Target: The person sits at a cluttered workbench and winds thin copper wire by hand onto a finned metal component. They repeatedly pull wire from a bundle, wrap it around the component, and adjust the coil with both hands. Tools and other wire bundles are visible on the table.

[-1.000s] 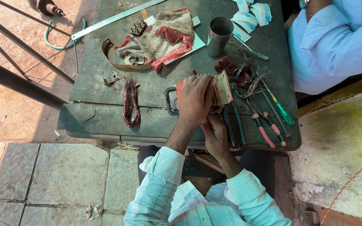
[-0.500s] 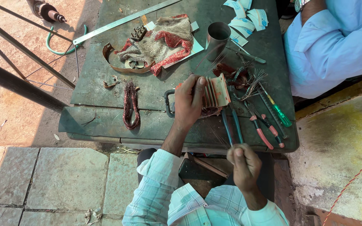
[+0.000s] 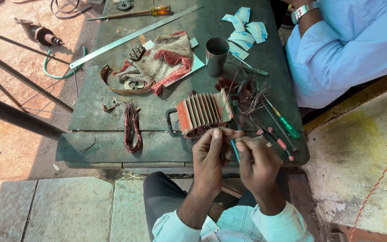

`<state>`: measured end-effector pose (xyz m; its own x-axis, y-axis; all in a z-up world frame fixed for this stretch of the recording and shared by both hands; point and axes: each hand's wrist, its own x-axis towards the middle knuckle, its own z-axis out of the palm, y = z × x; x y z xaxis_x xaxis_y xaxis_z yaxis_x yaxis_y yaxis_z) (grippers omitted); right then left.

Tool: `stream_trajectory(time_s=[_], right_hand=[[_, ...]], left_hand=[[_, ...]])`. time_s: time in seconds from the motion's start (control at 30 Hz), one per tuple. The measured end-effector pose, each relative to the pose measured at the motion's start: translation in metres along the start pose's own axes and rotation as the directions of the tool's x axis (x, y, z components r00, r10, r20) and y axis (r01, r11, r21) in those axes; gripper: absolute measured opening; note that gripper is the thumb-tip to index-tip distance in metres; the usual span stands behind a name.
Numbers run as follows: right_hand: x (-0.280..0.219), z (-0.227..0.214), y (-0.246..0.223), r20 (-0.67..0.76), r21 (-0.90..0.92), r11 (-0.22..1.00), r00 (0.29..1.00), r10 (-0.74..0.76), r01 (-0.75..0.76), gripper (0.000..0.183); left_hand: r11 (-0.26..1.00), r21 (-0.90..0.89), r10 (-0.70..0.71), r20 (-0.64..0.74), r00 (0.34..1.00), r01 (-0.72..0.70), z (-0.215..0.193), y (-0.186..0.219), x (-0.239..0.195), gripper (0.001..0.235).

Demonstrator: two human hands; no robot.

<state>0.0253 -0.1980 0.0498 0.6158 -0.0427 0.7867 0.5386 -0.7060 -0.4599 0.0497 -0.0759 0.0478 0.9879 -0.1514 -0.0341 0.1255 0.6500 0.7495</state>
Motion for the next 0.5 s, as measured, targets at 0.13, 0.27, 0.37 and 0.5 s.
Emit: stream_trajectory(time_s=[0.13,0.27,0.37,0.5], right_hand=[[0.011,0.015,-0.016,0.059,-0.001,0.999,0.997,0.047,-0.047,0.009],[0.010,0.015,-0.017,0.140,0.110,0.979,0.977,0.158,-0.174,0.008],[0.005,0.014,-0.011,0.225,0.151,0.943,0.939,0.260,-0.297,0.010],[-0.005,0.012,-0.008,0.197,0.213,0.945,0.959,0.206,-0.247,0.016]], left_hand=[[0.999,-0.033,-0.008,0.001,1.000,0.008,0.001,0.002,-0.005,0.035],[0.989,-0.110,-0.103,-0.051,0.993,0.097,-0.005,0.000,-0.004,0.032],[0.972,-0.186,-0.156,-0.042,0.987,0.145,-0.010,-0.006,-0.004,0.028],[0.947,-0.303,-0.119,-0.008,0.993,0.111,-0.017,-0.010,-0.002,0.025]])
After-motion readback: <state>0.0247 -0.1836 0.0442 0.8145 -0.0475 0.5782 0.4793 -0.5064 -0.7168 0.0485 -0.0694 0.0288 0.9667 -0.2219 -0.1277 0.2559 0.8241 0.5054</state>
